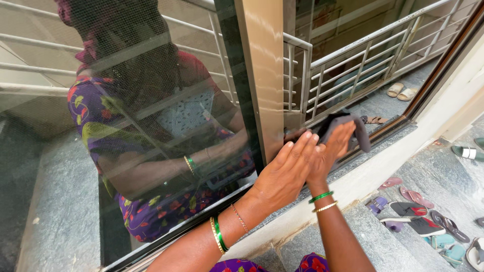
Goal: The person sits on the floor and wipes the lower metal frame of a sliding window with a gray cloth. They repeatedly rub the bottom track and the vertical side of the frame, folding the cloth occasionally to continue cleaning.
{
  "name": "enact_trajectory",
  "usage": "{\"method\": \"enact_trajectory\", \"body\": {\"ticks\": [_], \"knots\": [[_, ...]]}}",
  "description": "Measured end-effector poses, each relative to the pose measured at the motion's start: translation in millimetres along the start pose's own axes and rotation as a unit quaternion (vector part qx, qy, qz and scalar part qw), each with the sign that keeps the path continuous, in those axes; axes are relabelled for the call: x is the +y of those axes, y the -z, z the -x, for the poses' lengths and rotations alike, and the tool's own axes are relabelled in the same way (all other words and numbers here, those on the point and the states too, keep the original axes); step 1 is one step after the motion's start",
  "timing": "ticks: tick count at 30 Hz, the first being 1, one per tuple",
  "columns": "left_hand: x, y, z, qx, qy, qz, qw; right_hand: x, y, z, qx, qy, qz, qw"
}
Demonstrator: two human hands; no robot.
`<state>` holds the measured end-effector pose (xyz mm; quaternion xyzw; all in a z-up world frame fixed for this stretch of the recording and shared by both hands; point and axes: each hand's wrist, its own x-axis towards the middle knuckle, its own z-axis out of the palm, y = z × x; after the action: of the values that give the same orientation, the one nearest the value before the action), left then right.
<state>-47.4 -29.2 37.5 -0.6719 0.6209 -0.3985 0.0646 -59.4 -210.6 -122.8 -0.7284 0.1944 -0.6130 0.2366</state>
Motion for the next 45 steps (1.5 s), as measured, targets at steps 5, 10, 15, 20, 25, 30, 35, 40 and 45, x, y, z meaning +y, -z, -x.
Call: {"method": "enact_trajectory", "body": {"ticks": [5,10,15,20,25,30,35,40,45], "knots": [[0,-3,14,-0.031,-0.025,-0.021,0.999,-29,2,68,-0.095,0.016,0.038,0.995],[-4,1,31,-0.029,-0.018,-0.005,0.999,-34,1,61,-0.298,0.122,0.171,0.931],[-12,23,42,0.048,0.045,0.074,0.995,-69,-7,-13,-0.143,0.216,0.127,0.957],[-4,27,68,0.087,0.137,0.196,0.967,-102,-8,-19,-0.136,0.255,0.168,0.942],[7,18,108,0.048,0.214,0.292,0.931,-58,-6,59,-0.229,0.394,0.158,0.876],[9,15,143,0.076,0.279,0.360,0.887,-60,-8,87,-0.201,0.399,0.192,0.874],[15,16,177,0.150,0.281,0.379,0.869,-97,-22,100,-0.225,0.239,0.090,0.940],[16,14,204,0.166,0.289,0.403,0.852,-104,-25,131,-0.338,0.076,0.104,0.932],[12,14,207,0.198,0.341,0.470,0.790,-102,-16,152,-0.283,0.196,0.009,0.939]]}}
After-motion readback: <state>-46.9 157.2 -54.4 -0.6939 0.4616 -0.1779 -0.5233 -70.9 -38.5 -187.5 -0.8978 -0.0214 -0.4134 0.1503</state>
